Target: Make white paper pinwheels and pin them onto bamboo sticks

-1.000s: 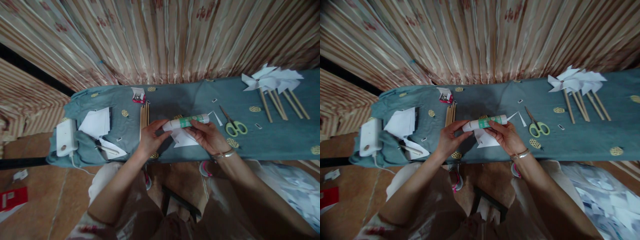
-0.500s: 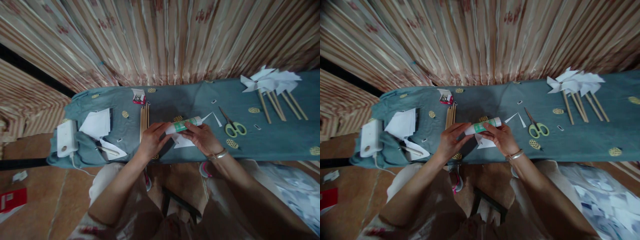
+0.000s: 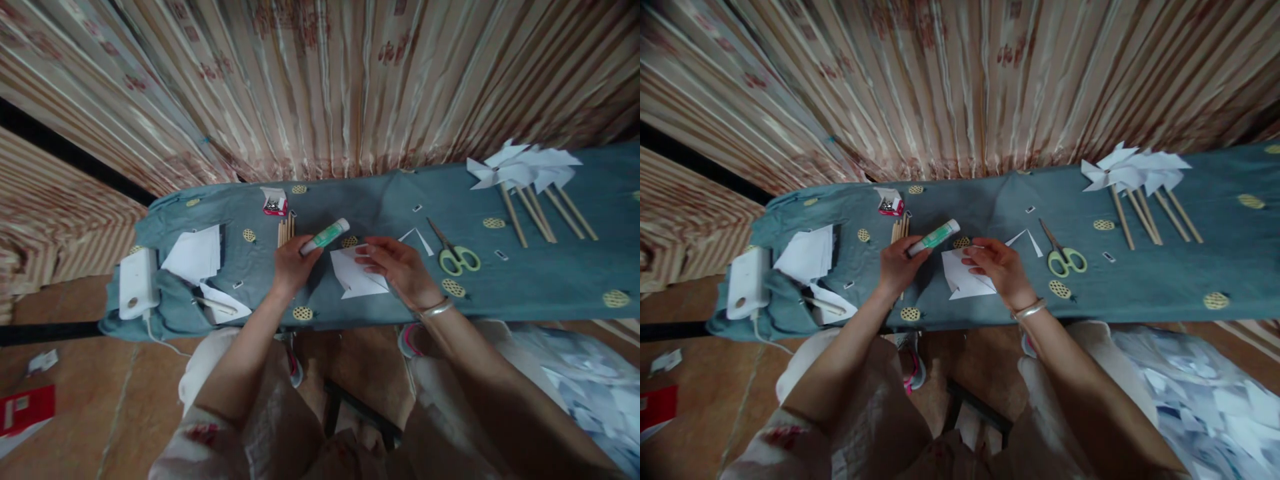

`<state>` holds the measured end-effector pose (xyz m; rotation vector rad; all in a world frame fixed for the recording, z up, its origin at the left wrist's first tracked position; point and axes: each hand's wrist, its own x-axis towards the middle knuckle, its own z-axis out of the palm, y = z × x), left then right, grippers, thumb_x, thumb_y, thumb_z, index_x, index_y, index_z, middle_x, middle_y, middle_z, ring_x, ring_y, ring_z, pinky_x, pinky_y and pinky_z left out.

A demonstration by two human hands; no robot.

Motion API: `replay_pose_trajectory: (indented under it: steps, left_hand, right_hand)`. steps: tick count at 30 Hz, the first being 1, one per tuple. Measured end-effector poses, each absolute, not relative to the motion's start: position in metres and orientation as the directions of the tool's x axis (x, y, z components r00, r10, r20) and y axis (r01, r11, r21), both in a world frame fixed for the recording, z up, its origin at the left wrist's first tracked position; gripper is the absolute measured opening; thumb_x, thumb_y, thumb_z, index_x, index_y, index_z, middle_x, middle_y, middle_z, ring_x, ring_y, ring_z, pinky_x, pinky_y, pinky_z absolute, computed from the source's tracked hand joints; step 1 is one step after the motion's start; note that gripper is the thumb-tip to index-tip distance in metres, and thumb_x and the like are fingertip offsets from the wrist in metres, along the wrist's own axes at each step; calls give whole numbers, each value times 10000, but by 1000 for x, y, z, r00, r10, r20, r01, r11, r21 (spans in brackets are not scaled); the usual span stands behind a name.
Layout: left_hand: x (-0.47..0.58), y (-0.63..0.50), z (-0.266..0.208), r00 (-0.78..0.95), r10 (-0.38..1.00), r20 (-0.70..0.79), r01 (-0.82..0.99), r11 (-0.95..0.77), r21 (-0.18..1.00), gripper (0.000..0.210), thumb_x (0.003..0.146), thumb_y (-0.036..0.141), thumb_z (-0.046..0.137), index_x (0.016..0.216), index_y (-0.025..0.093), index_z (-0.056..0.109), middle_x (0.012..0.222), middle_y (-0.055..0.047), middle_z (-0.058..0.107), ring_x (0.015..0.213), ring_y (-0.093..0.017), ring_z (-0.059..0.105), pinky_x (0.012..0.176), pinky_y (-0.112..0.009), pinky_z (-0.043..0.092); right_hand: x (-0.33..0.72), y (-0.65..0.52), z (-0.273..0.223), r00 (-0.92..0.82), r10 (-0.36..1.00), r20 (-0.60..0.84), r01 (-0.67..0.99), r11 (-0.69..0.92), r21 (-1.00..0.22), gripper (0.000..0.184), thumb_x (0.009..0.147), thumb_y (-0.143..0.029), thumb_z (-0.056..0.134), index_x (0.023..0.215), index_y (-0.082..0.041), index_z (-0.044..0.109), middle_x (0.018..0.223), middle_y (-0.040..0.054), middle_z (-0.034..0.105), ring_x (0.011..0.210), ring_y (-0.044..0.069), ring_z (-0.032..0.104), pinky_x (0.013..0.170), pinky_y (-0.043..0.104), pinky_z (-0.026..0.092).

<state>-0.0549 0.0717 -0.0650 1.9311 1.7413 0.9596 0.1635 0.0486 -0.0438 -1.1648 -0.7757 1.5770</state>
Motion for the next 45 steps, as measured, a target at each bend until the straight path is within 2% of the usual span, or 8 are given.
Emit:
replay_pose_trajectory:
  steps: [2,5,9,12,16,26,40,45]
  left_hand:
    - [-59,79,-68,34,968,249,780,-182,599,178,796,242,715,968,195,713,946,-66,746,853,-221,693,806,-347,544]
    - [-60,81,-67,132,952,277,840,-256,478,175,801,248,700,967,193,705,953,-78,730,921,-248,665,874,-388,527]
    - [-53,66,-58,286,879,381,827,-427,365,343,810,201,677,1150,158,657,1190,-122,674,1110,-286,581,1002,-455,462]
    - [-46,48,-55,468,805,363,727,-585,359,295,853,111,575,1123,172,677,1181,-100,666,1106,-261,569,965,-429,476]
    - [-40,37,-61,585,766,267,625,-636,453,223,879,120,584,1030,200,728,1155,-85,667,1093,-248,566,960,-428,471]
    - [-34,46,-70,496,841,216,511,-484,710,176,931,233,595,965,176,759,946,-74,720,906,-193,632,868,-363,490]
    - [-25,46,-67,420,903,94,581,-347,736,171,907,232,621,1023,180,735,889,-56,732,904,-208,618,844,-352,489]
    - [-28,49,-63,460,876,142,570,-415,709,139,915,232,608,912,185,739,850,-48,723,879,-199,615,839,-344,489]
  right_hand:
    - [177,47,-47,2,975,-223,-196,-219,-956,375,671,-433,832,929,-196,698,848,29,778,727,146,737,605,223,565]
    - [193,38,-51,28,999,-34,206,-39,-978,224,807,-389,701,921,-196,709,843,35,767,756,176,724,689,298,571]
    - [199,21,-52,-154,966,210,606,260,-752,193,899,-271,558,966,-192,721,952,62,764,905,226,718,856,383,556]
    - [195,12,-55,-299,900,318,621,436,-651,225,927,-197,494,995,-184,708,1045,86,752,983,231,694,918,408,545]
    - [190,5,-62,-360,870,338,635,493,-594,227,928,-147,487,1019,-163,695,1094,115,733,1021,243,669,932,431,546]
    - [189,-4,-72,-368,875,314,659,484,-575,213,935,-150,516,1036,-191,699,1143,100,710,1046,242,644,945,447,547]
    - [187,-3,-72,-345,886,312,645,464,-607,210,941,-146,516,1029,-159,707,1123,117,715,1048,242,639,944,442,552]
    - [187,-3,-71,-361,877,316,648,480,-591,202,928,-129,535,1040,-123,703,1125,138,713,1049,249,634,951,429,545]
